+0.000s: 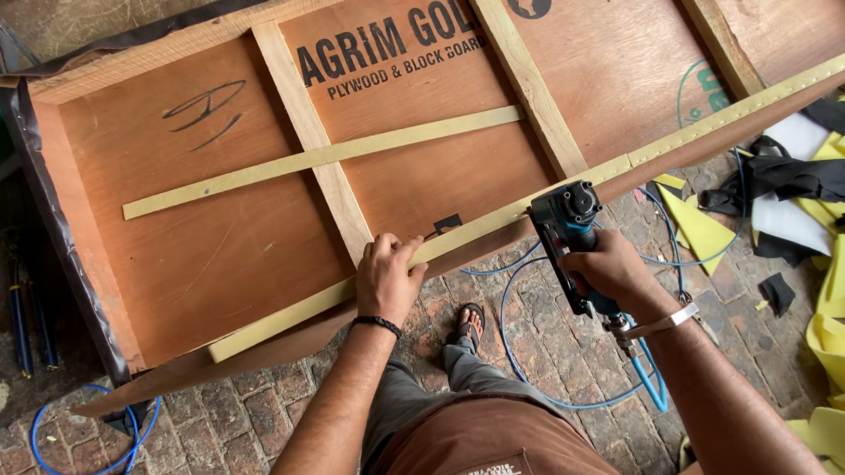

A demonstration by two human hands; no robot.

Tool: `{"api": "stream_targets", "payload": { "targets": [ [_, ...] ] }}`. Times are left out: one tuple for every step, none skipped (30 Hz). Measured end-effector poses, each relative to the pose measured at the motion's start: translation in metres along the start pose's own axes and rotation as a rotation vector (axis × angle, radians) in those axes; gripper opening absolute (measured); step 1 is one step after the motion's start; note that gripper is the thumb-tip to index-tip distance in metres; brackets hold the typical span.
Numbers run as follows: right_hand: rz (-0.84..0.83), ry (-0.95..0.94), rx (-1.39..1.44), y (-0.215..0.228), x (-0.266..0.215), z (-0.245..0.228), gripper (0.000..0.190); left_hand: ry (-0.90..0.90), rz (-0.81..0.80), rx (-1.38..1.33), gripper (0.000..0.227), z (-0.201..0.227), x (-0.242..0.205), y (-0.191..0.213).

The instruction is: The person uses a pneumatic nail gun to attach thin wooden strips to the underside of a plywood board. Then the person lays a large piece of brown fabric over the board and staples it down along the edges.

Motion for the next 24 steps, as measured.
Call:
{"api": "stream_targets", "payload": {
  "targets": [
    [-0.006, 0.003, 0.02, -0.002, -0.003, 0.0, 0.014, 0.019, -0.001, -0.023, 0.043, -0.001, -0.002, -0.001],
    [-0.012, 0.01, 0.041, -0.005, -0.005, 0.0, 0.017, 0.007, 0.002, -0.031, 0.042, -0.001, -0.001, -0.002],
    [-0.017, 0.017, 0.061, -0.009, -0.008, 0.0, 0.021, -0.006, 0.006, -0.038, 0.042, -0.001, 0.0, -0.003],
    [-0.027, 0.024, 0.055, -0.013, -0.009, -0.002, 0.021, -0.018, 0.011, -0.044, 0.042, -0.002, 0.002, -0.002],
    [-0.037, 0.031, 0.048, -0.019, -0.01, -0.005, 0.021, -0.001, -0.014, -0.025, 0.041, -0.003, 0.006, -0.001],
    [-0.049, 0.031, 0.042, -0.024, -0.013, -0.004, 0.021, 0.016, -0.045, -0.008, 0.041, -0.004, 0.005, -0.001],
    [-0.045, 0.023, 0.043, -0.03, -0.015, -0.005, 0.017, 0.033, -0.077, 0.01, 0.041, -0.005, 0.004, -0.001],
    [-0.041, 0.018, 0.044, -0.034, -0.016, -0.007, 0.015, 0.024, -0.084, 0.009, 0.042, -0.005, 0.006, 0.0],
    [-0.037, 0.013, 0.044, -0.037, -0.017, -0.008, 0.014, 0.015, -0.092, 0.008, 0.043, -0.004, 0.006, 0.0],
    [-0.031, 0.02, 0.03, -0.04, -0.017, -0.011, 0.014, 0.006, -0.095, 0.011, 0.044, -0.006, 0.007, 0.001],
    [-0.025, 0.026, 0.016, -0.042, -0.016, -0.014, 0.013, 0.002, -0.085, 0.016, 0.043, -0.007, 0.009, 0.002],
    [-0.018, 0.022, 0.001, -0.045, -0.02, -0.014, 0.013, -0.003, -0.085, 0.018, 0.043, -0.008, 0.006, 0.001],
    [-0.025, 0.02, -0.001, -0.047, -0.023, -0.013, 0.013, -0.008, -0.086, 0.02, 0.043, -0.008, 0.003, 0.0],
    [-0.031, 0.023, -0.007, -0.048, -0.025, -0.014, 0.015, -0.013, -0.087, 0.013, 0.043, -0.008, 0.003, -0.002],
    [-0.037, 0.027, -0.013, -0.048, -0.027, -0.015, 0.018, -0.019, -0.088, 0.005, 0.043, -0.007, 0.002, -0.004],
    [-0.037, 0.005, -0.02, -0.051, -0.026, -0.018, 0.018, -0.023, -0.084, 0.004, 0.043, -0.009, 0.006, -0.005],
    [-0.037, -0.017, -0.027, -0.055, -0.026, -0.021, 0.017, -0.028, -0.09, 0.004, 0.044, -0.01, 0.009, -0.005],
    [-0.037, -0.047, -0.035, -0.057, -0.029, -0.021, 0.017, -0.03, -0.104, 0.002, 0.045, -0.01, 0.009, -0.006],
    [-0.032, -0.042, -0.029, -0.062, -0.031, -0.022, 0.015, -0.033, -0.118, 0.0, 0.046, -0.011, 0.008, -0.006],
    [-0.024, -0.037, -0.019, -0.065, -0.033, -0.023, 0.014, -0.039, -0.117, 0.001, 0.046, -0.012, 0.007, -0.005],
    [-0.017, -0.032, -0.01, -0.067, -0.035, -0.025, 0.014, -0.045, -0.116, 0.003, 0.046, -0.013, 0.007, -0.005],
    [-0.037, -0.02, -0.026, -0.071, -0.038, -0.027, 0.013, -0.05, -0.115, 0.001, 0.046, -0.012, 0.006, -0.004],
    [-0.057, -0.008, -0.042, -0.074, -0.04, -0.03, 0.015, -0.041, -0.133, -0.001, 0.046, -0.012, 0.006, -0.003],
    [-0.075, 0.003, -0.057, -0.077, -0.044, -0.03, 0.02, -0.033, -0.152, -0.003, 0.045, -0.011, 0.004, -0.003]
  ]
}}
Point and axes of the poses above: each hand's wrist, its own x-axis towards the middle knuckle, its own y-axis out of the back of the hand, z = x × y, the point moved 2 cm from there along x, towards the middle knuckle, and after that the axes turned 3 degrees about x, right-handed, at the moved point
